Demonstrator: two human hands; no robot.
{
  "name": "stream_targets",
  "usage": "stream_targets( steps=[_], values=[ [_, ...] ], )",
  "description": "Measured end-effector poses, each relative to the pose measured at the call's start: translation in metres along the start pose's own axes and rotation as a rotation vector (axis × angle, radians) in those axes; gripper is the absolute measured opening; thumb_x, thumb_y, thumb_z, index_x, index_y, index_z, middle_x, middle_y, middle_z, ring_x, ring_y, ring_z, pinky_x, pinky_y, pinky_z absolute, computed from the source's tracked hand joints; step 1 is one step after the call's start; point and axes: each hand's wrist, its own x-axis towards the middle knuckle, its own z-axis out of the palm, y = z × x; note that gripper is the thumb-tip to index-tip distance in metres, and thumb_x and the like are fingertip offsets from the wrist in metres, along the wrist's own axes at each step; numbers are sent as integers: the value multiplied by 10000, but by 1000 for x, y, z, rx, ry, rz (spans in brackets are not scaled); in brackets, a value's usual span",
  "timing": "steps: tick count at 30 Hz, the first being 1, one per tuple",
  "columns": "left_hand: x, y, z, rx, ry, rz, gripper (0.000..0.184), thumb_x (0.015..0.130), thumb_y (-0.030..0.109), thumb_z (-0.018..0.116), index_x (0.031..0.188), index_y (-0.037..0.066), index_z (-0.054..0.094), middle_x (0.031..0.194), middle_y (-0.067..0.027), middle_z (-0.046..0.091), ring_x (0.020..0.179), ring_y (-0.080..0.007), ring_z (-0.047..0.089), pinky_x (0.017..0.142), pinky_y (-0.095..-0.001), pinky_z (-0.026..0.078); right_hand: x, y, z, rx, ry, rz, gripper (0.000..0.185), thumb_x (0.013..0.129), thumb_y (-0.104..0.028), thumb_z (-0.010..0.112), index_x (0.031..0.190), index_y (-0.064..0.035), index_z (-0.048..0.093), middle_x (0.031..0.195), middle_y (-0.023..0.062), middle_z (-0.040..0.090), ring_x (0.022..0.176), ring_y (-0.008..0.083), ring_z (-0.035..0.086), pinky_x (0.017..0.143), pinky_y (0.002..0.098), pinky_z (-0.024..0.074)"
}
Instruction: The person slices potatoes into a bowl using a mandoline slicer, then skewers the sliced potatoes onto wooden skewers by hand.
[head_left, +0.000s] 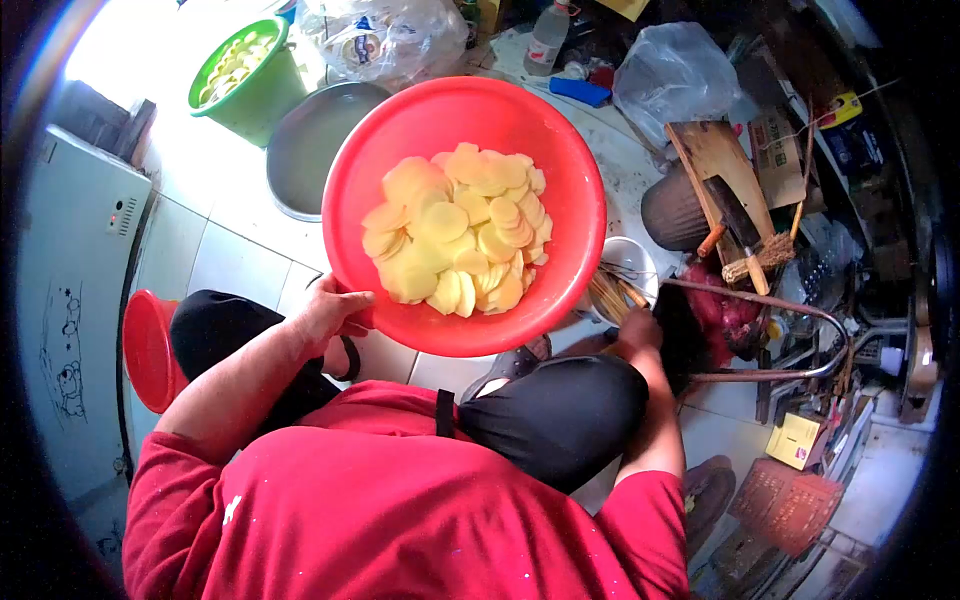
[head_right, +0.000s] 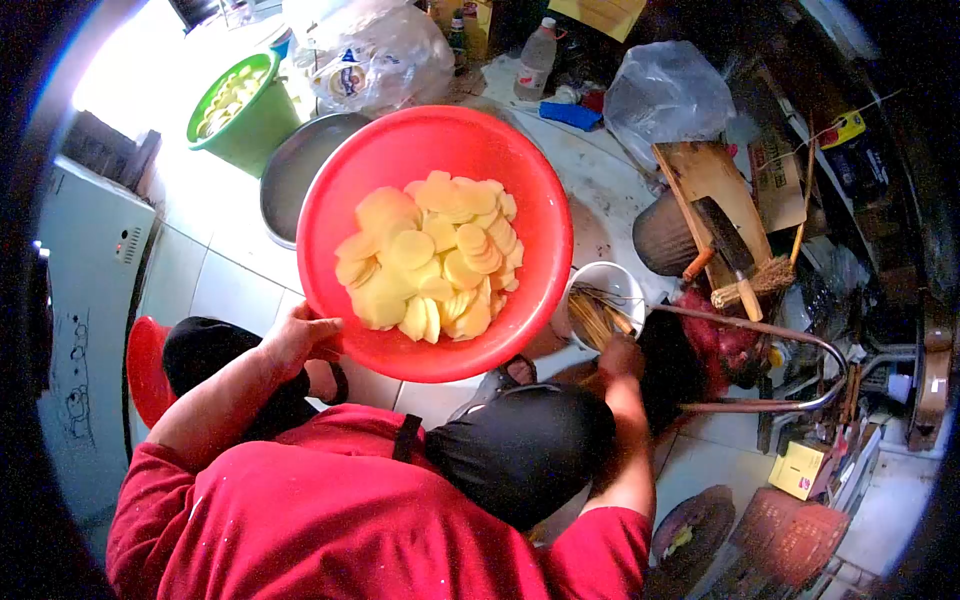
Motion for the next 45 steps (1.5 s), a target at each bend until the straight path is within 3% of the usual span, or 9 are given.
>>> stream_targets(
  steps=[7,13,21,25,26,31,35,37,45],
  values=[
    [4,31,-20,281,183,85,505,810,207,653,1211,41,395,877,-97,566,545,-178,581,448,-275,483,-20,20,-37,2,39,-52,217,862,-189,507,942,-34,634,938,202,654,880,347,648,773,441,518],
    [-12,72,-30,293,234,335,474,832,210,566,1252,79,391,1006,-88,550,687,-174,588,599,-328,485,-45,45,-77,268,27,19,260,888,-195,456,940,-52,668,960,230,632,915,416,601,799,473,475],
    [-31,88,1,46,30,512,365,816,117,567,1168,87,478,1000,-53,563,733,-182,617,647,-317,515,-117,67,-144,466,206,125,217,896,-176,510,1007,-43,641,894,214,641,839,377,608,755,427,456],
    [-41,81,37,-8,-205,415,298,812,51,537,1109,64,512,943,-53,564,708,-209,627,618,-313,520,-147,74,-165,725,356,105,241,894,-181,523,1023,-8,629,800,132,639,711,240,595,686,378,457],
    [-42,74,48,-46,-295,398,279,813,33,541,1091,54,519,940,-57,560,708,-211,624,626,-321,525,-162,60,-184,883,305,126,249,922,-149,484,1048,25,610,718,42,556,619,128,509,590,302,441],
    [-65,59,107,45,-751,162,558,809,146,701,1276,-5,434,1007,-72,566,748,-172,608,646,-283,515,-219,-18,-216,1634,210,-134,263,967,-129,446,1142,39,547,690,-20,450,561,66,420,514,198,385],
    [-70,50,127,-269,-985,86,549,839,303,672,1296,90,455,1033,-58,590,641,-142,602,592,-277,520,-233,-88,-195,1652,34,-253,251,960,-170,495,1142,-7,553,736,-17,495,578,59,433,516,192,379],
    [-69,54,128,-481,-802,20,401,895,355,572,1195,95,519,835,-61,639,446,-140,512,442,-259,452,-233,-117,-183,1510,3,-332,272,960,-175,479,1141,4,573,690,-30,494,571,61,444,536,199,387],
    [-58,43,92,-216,-503,242,243,926,244,533,836,30,605,687,-61,613,400,-101,453,353,-239,345,-229,-172,-174,1663,-529,-370,217,932,-149,516,1098,-37,602,784,4,583,723,90,553,667,225,451]
  ],
)
